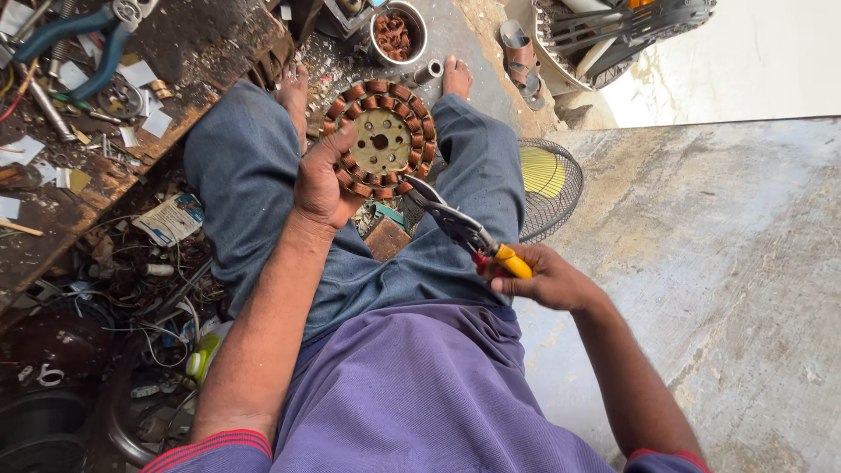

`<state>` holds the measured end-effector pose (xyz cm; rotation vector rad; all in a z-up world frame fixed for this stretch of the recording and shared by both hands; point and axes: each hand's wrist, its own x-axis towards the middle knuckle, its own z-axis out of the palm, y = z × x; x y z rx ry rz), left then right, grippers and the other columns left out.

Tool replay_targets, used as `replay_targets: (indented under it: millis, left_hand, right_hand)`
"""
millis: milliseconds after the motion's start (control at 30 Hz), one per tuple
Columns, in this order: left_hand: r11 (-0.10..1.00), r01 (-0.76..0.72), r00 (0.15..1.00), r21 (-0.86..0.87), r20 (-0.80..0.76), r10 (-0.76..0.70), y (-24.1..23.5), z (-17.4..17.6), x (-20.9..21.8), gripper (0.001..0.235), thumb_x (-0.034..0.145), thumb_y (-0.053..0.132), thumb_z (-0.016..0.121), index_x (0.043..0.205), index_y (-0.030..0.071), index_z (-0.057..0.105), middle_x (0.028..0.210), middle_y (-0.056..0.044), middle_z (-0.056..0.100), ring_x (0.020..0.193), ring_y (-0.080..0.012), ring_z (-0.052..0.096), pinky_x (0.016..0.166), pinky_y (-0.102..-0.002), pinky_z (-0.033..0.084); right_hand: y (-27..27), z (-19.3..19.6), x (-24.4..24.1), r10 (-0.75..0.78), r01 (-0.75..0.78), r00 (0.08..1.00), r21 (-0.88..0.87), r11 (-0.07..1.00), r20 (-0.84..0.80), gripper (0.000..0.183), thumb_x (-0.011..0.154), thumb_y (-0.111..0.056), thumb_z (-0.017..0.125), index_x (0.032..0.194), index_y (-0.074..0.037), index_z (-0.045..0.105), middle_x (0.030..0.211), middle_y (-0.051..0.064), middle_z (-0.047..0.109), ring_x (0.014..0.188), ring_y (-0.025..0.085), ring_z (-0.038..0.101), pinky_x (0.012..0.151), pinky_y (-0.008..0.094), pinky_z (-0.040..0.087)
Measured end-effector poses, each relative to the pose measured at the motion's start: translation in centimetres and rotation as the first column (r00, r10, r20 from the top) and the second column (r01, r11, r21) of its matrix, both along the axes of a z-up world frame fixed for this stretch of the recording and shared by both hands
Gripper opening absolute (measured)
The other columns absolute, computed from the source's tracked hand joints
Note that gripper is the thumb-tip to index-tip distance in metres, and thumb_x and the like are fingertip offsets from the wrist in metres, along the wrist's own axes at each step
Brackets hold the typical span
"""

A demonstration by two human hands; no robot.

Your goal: The person works on a ceiling fan motor stator, manipulating the copper coils and wire by hand and using pliers.

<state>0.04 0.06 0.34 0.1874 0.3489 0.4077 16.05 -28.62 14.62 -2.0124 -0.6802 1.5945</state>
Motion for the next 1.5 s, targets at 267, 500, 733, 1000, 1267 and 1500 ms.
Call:
replay_targets:
  millis: [267, 500, 733, 1000, 1267, 1500]
  left_hand:
    - [0.989, 0.114, 0.987, -0.095, 0.124, -0.102, -1.9, 0.4, 0.6, 0.052, 0.106, 0.04, 0.057, 0.142, 0.001, 0.055, 0.131, -0.014, 0.069, 0.118, -0.0282, 0.07, 0.102, -0.045, 0.059]
    - [0.991, 0.099, 0.995, -0.089, 0.022, -0.098, -1.6, -1.6, 1.8, 0.049, 0.103, 0.038, 0.059, 0.139, 0.004, 0.056, 0.133, -0.014, 0.067, 0.121, -0.0312, 0.067, 0.104, -0.048, 0.057]
    - [0.995, 0.041, 0.999, -0.093, 0.027, -0.038, -1.4, -1.3, 1.9, 0.049, 0.101, 0.035, 0.06, 0.139, 0.003, 0.056, 0.136, -0.014, 0.066, 0.125, -0.0304, 0.065, 0.109, -0.047, 0.054]
    - [0.994, 0.109, 0.994, 0.013, -0.032, -0.109, -2.4, -1.9, 1.3, 0.049, 0.102, 0.032, 0.063, 0.14, 0.001, 0.055, 0.131, -0.014, 0.067, 0.119, -0.0298, 0.068, 0.104, -0.047, 0.056]
    - [0.991, 0.068, 0.99, -0.116, 0.134, -0.052, -2.6, -0.4, 1.8, 0.052, 0.101, 0.04, 0.062, 0.139, 0.005, 0.056, 0.13, -0.014, 0.067, 0.118, -0.0316, 0.068, 0.1, -0.05, 0.058]
    - [0.997, -0.012, 1.0, -0.083, 0.007, 0.013, -2.5, -0.6, 1.6, 0.056, 0.101, 0.046, 0.061, 0.139, 0.006, 0.055, 0.13, -0.013, 0.067, 0.119, -0.03, 0.068, 0.1, -0.049, 0.058]
  right_hand:
    - [-1.4, -3.0, 0.0, 0.1, -0.098, 0.995, -0.066, 0.993, 0.015, 0.043, 0.085, -0.04, 0.079, 0.113, -0.009, 0.067, 0.092, 0.003, 0.064, 0.086, 0.015, 0.059, 0.077, 0.032, 0.05]
    - [-2.6, -9.1, -2.5, -0.016, -0.109, 0.809, 0.176, 0.978, 0.588, 0.033, 0.084, -0.036, 0.084, 0.1, -0.011, 0.07, 0.072, 0.008, 0.069, 0.064, 0.021, 0.065, 0.062, 0.036, 0.051]
    - [-1.3, -8.4, -3.5, -0.074, -0.061, 0.757, 0.183, 0.981, 0.649, 0.027, 0.083, -0.028, 0.084, 0.098, -0.011, 0.069, 0.073, 0.011, 0.066, 0.064, 0.024, 0.065, 0.061, 0.037, 0.05]
    - [-2.7, -6.8, 0.3, -0.01, -0.032, 0.955, 0.137, 0.99, 0.297, 0.025, 0.082, -0.021, 0.082, 0.099, -0.009, 0.07, 0.08, 0.013, 0.067, 0.07, 0.019, 0.061, 0.066, 0.034, 0.051]
    - [-2.1, -10.2, -5.9, -0.401, -0.075, 0.427, 0.474, 0.877, 0.81, 0.023, 0.093, -0.024, 0.078, 0.1, -0.007, 0.065, 0.082, 0.011, 0.066, 0.07, 0.024, 0.065, 0.064, 0.036, 0.051]
    - [-2.1, -7.9, -2.5, -0.066, 0.046, 0.686, 0.048, 0.998, 0.725, 0.04, 0.083, -0.036, 0.088, 0.086, -0.003, 0.066, 0.073, 0.011, 0.066, 0.064, 0.021, 0.063, 0.062, 0.035, 0.051]
